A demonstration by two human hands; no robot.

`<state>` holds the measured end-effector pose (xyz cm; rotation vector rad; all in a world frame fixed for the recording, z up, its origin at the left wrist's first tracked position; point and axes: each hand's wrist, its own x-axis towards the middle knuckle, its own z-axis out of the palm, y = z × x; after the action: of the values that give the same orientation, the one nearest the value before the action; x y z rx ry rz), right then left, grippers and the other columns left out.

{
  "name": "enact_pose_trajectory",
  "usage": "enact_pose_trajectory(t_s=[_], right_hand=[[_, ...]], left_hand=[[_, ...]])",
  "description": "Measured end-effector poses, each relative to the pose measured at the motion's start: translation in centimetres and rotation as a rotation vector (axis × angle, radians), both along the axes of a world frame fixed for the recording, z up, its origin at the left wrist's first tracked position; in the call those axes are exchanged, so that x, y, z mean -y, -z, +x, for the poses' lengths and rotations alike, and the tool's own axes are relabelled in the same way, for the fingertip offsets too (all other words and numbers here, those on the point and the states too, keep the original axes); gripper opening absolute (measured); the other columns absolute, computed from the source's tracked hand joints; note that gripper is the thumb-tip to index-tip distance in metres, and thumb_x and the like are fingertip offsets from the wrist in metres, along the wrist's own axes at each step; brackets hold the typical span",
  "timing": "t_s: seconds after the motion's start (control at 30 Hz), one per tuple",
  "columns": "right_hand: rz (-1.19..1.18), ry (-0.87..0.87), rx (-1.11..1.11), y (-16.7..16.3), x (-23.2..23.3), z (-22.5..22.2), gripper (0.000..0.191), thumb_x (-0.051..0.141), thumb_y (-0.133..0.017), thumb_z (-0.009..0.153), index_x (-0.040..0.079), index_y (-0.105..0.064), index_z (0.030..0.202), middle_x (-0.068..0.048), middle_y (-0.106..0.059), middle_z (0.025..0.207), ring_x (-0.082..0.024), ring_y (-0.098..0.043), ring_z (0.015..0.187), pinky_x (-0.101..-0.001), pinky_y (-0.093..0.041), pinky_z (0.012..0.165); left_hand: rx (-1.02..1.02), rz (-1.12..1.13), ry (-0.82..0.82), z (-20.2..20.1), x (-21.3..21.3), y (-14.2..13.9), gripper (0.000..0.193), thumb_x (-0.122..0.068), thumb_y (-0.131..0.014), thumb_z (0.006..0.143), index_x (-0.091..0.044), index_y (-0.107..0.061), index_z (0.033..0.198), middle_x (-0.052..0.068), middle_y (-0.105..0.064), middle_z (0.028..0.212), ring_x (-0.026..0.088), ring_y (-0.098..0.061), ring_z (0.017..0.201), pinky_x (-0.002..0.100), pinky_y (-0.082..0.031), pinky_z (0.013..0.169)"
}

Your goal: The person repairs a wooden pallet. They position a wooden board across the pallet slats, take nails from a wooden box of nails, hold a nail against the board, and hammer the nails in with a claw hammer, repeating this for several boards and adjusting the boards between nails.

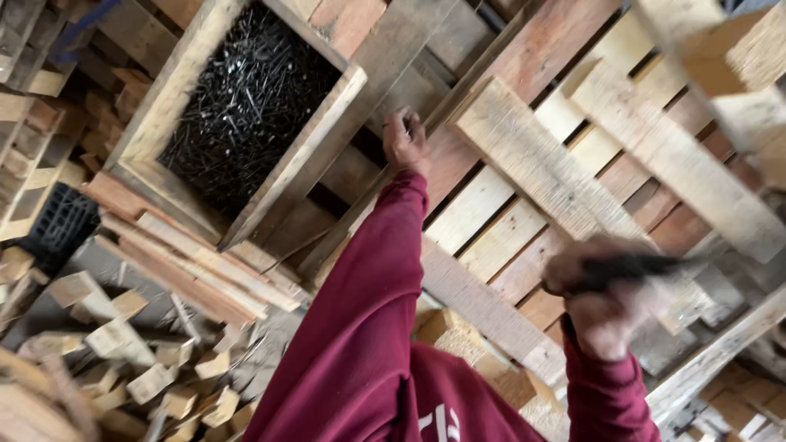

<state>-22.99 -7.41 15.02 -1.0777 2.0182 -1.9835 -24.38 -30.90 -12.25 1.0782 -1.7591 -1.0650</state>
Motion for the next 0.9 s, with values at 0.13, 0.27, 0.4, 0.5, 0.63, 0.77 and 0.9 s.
enact_pose_trajectory(t_s=[0.13, 0.27, 0.4, 0.5, 0.63, 0.77, 0.9], right_hand=[[-0.337, -0.072, -0.112, 0.6, 0.8, -1.4, 0.057, 0.064, -0.044, 0.103, 0.008, -0.059, 0.106, 0.003, -0.059, 0.07, -0.005, -0.056, 0.053, -0.0296, -0.054, 0.052], [0.873, 0.22, 0.519, 4.3, 1.1, 0.3, 0.032, 0.03, -0.049, 0.104, 0.004, -0.06, 0.091, -0.005, -0.059, 0.066, -0.014, -0.054, 0.05, -0.0296, -0.047, 0.044], [0.497, 0.165, 0.363, 2.5, -1.0, -0.6, 0.062, 0.053, -0.039, 0.115, 0.004, -0.061, 0.082, -0.006, -0.057, 0.06, -0.014, -0.052, 0.046, -0.027, -0.039, 0.042], [-0.127, 0.072, -0.135, -1.1, -2.6, -3.3, 0.055, 0.05, -0.043, 0.112, 0.005, -0.06, 0.085, -0.005, -0.057, 0.062, -0.014, -0.053, 0.048, -0.0276, -0.041, 0.043], [-0.145, 0.033, -0.144, -0.1, -3.1, -3.4, 0.047, 0.047, -0.049, 0.108, 0.005, -0.06, 0.088, -0.004, -0.057, 0.065, -0.014, -0.053, 0.05, -0.0283, -0.045, 0.044], [0.75, 0.156, 0.651, 6.7, -2.0, 0.2, 0.04, 0.043, -0.055, 0.103, 0.006, -0.059, 0.091, -0.004, -0.057, 0.068, -0.014, -0.053, 0.052, -0.0291, -0.048, 0.045], [0.181, 0.081, 0.318, 3.3, -3.9, -1.3, 0.055, 0.055, -0.05, 0.112, 0.004, -0.056, 0.092, -0.007, -0.058, 0.064, -0.013, -0.055, 0.049, -0.0245, -0.044, 0.045]], left_hand=[[0.07, 0.006, 0.056, 0.2, 0.1, 0.4, 0.019, -0.009, -0.067, 0.099, -0.007, -0.062, 0.118, 0.017, -0.069, 0.107, 0.037, -0.068, 0.092, 0.044, -0.056, 0.077], [0.064, -0.068, 0.073, 0.6, 0.2, 0.4, 0.019, -0.009, -0.066, 0.098, -0.007, -0.063, 0.117, 0.017, -0.068, 0.107, 0.038, -0.068, 0.095, 0.044, -0.056, 0.079], [0.055, -0.112, 0.075, 1.6, 0.3, -0.4, 0.015, -0.008, -0.065, 0.099, -0.006, -0.063, 0.114, 0.016, -0.066, 0.105, 0.037, -0.067, 0.094, 0.044, -0.056, 0.079], [0.038, -0.018, 0.11, 1.6, -0.2, -0.5, 0.012, -0.006, -0.063, 0.099, -0.006, -0.062, 0.111, 0.017, -0.066, 0.104, 0.037, -0.067, 0.092, 0.044, -0.056, 0.077], [0.035, -0.05, 0.121, 0.8, -0.6, 0.2, 0.008, -0.005, -0.063, 0.1, -0.006, -0.062, 0.108, 0.015, -0.067, 0.102, 0.036, -0.067, 0.091, 0.043, -0.055, 0.075], [0.05, -0.152, 0.088, 0.2, -0.1, 0.5, 0.011, -0.005, -0.064, 0.096, -0.008, -0.064, 0.107, 0.016, -0.067, 0.098, 0.036, -0.067, 0.087, 0.045, -0.055, 0.074], [-0.154, 0.19, 0.154, 0.0, 0.3, 0.6, 0.012, -0.003, -0.059, 0.098, -0.007, -0.066, 0.108, 0.015, -0.06, 0.095, 0.03, -0.059, 0.079, 0.042, -0.051, 0.068]])
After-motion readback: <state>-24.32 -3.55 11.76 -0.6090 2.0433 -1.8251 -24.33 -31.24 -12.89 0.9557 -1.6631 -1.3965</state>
